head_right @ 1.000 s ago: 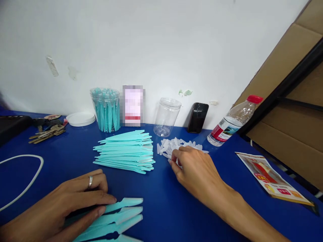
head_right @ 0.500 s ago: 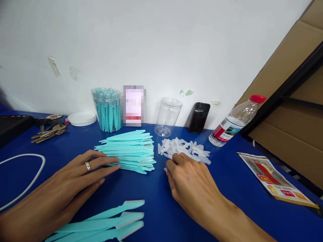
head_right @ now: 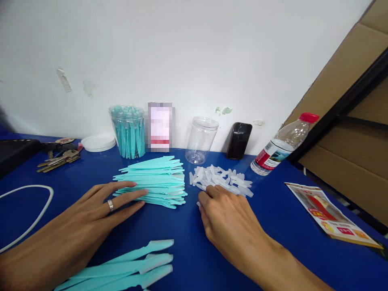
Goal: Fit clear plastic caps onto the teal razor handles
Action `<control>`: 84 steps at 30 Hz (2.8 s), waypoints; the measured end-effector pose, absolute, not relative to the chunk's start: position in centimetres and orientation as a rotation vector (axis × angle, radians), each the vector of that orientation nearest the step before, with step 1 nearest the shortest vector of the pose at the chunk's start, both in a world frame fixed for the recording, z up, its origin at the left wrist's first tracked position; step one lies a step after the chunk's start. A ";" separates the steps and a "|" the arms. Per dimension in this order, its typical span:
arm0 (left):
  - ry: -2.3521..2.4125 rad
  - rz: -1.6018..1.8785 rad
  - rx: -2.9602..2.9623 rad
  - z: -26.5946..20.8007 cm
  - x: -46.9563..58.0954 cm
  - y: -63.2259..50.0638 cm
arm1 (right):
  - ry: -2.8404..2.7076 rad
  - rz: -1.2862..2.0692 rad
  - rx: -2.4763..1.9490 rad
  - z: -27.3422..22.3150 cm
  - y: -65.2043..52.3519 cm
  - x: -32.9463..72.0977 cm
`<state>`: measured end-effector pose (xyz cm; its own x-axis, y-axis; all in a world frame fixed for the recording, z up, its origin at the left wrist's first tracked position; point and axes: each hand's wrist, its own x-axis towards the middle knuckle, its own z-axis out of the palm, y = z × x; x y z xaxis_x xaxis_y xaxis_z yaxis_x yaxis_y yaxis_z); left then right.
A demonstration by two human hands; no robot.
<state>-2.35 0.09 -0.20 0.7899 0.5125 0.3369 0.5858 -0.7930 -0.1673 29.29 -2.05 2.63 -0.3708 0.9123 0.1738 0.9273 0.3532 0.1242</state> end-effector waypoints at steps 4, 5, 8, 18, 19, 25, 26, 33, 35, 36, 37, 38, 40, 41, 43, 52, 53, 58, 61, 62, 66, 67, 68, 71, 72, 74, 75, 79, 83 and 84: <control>-0.871 -0.399 -2.737 -0.3 -2.4 0.1 | -2.520 -0.333 -1.685 2.4 -2.0 29.5; -0.871 -0.408 -2.739 -0.4 -2.5 0.1 | -2.520 -0.336 -1.681 2.4 -2.0 29.5; -0.891 -0.438 -2.733 -0.5 -2.6 0.1 | -2.517 -0.335 -1.673 2.5 -2.1 29.5; -0.928 -0.495 -2.764 0.1 -2.4 0.0 | -2.556 -0.275 -1.681 2.5 -2.6 29.3; -0.927 -0.494 -2.769 0.2 -2.4 0.0 | -2.560 -0.270 -1.683 2.6 -2.6 29.2; -0.921 -0.601 -2.804 0.2 -2.4 -0.2 | -2.559 -0.141 -1.773 2.9 -2.5 29.1; -0.945 -0.664 -2.811 0.3 -2.4 -0.3 | -2.560 -0.132 -1.791 2.9 -2.5 29.2; -1.229 -1.158 -2.900 0.8 -1.7 -0.8 | -2.592 0.061 -1.813 3.0 -2.9 29.8; -1.327 -1.206 -2.922 0.9 -1.8 -0.8 | -2.589 0.087 -1.845 3.4 -3.1 29.6; -1.383 -1.219 -2.930 0.9 -1.9 -0.8 | -2.589 0.097 -1.858 3.6 -3.2 29.4; -1.439 -1.221 -2.945 0.9 -1.9 -0.7 | -2.590 0.110 -1.863 3.7 -3.2 29.3; -1.495 -1.223 -2.964 0.9 -1.9 -0.7 | -2.590 0.120 -1.861 3.8 -3.2 29.3; -1.626 -1.259 -2.987 1.0 -1.7 -0.5 | -2.570 0.151 -1.847 3.8 -3.2 29.3; -1.695 -1.290 -2.994 1.1 -1.5 -0.5 | -2.549 0.194 -1.826 3.9 -3.2 29.3; -1.826 -1.406 -2.992 1.3 -1.1 -0.7 | -2.440 0.340 -1.751 4.0 -3.1 29.3; -2.006 -1.425 -3.063 1.9 -0.8 -2.0 | -1.468 1.451 -1.233 5.7 -3.1 27.9; -1.967 -1.423 -3.075 1.8 -0.8 -2.0 | -1.392 1.504 -1.200 5.6 -3.0 27.7; -1.855 -1.456 -3.097 1.5 -0.8 -2.1 | -1.208 1.605 -1.131 4.7 -2.7 27.3; -1.930 -1.430 -3.092 1.9 -0.5 -2.1 | -1.192 1.590 -1.115 4.4 -2.6 27.3; -1.954 -1.417 -3.089 2.1 -0.5 -2.1 | -1.193 1.576 -1.110 4.3 -2.6 27.3; -1.994 -1.380 -3.078 2.2 -0.4 -2.1 | -1.210 1.525 -1.104 4.0 -2.7 27.5; -1.982 -1.386 -3.078 2.1 -0.4 -2.1 | -1.212 1.520 -1.104 4.0 -2.7 27.5; -1.961 -1.401 -3.081 2.0 -0.4 -2.1 | -1.213 1.520 -1.104 4.0 -2.7 27.5; -1.910 -1.431 -3.093 1.8 -0.5 -2.1 | -1.214 1.528 -1.111 3.9 -2.8 27.3; -1.910 -1.422 -3.096 1.8 -0.5 -2.1 | -1.215 1.528 -1.112 3.9 -2.7 27.3; -1.922 -1.395 -3.096 1.8 -0.5 -2.1 | -1.223 1.523 -1.114 3.9 -2.7 27.2; -1.926 -1.390 -3.093 1.9 -0.5 -2.1 | -1.224 1.520 -1.116 3.9 -2.7 27.2; -1.953 -1.404 -3.089 2.1 -0.4 -2.2 | -1.228 1.504 -1.120 3.9 -2.6 27.3; -1.970 -1.402 -3.073 2.1 -0.4 -2.2 | -1.244 1.483 -1.124 3.9 -2.5 27.5; -1.966 -1.409 -3.071 2.0 -0.4 -2.2 | -1.245 1.486 -1.126 3.9 -2.5 27.5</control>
<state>-0.39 -2.23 2.03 0.3414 0.9298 0.1377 0.4292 -0.2845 0.8572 27.49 -2.49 3.85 -0.2127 0.9715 -0.1045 -0.0670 -0.1212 -0.9904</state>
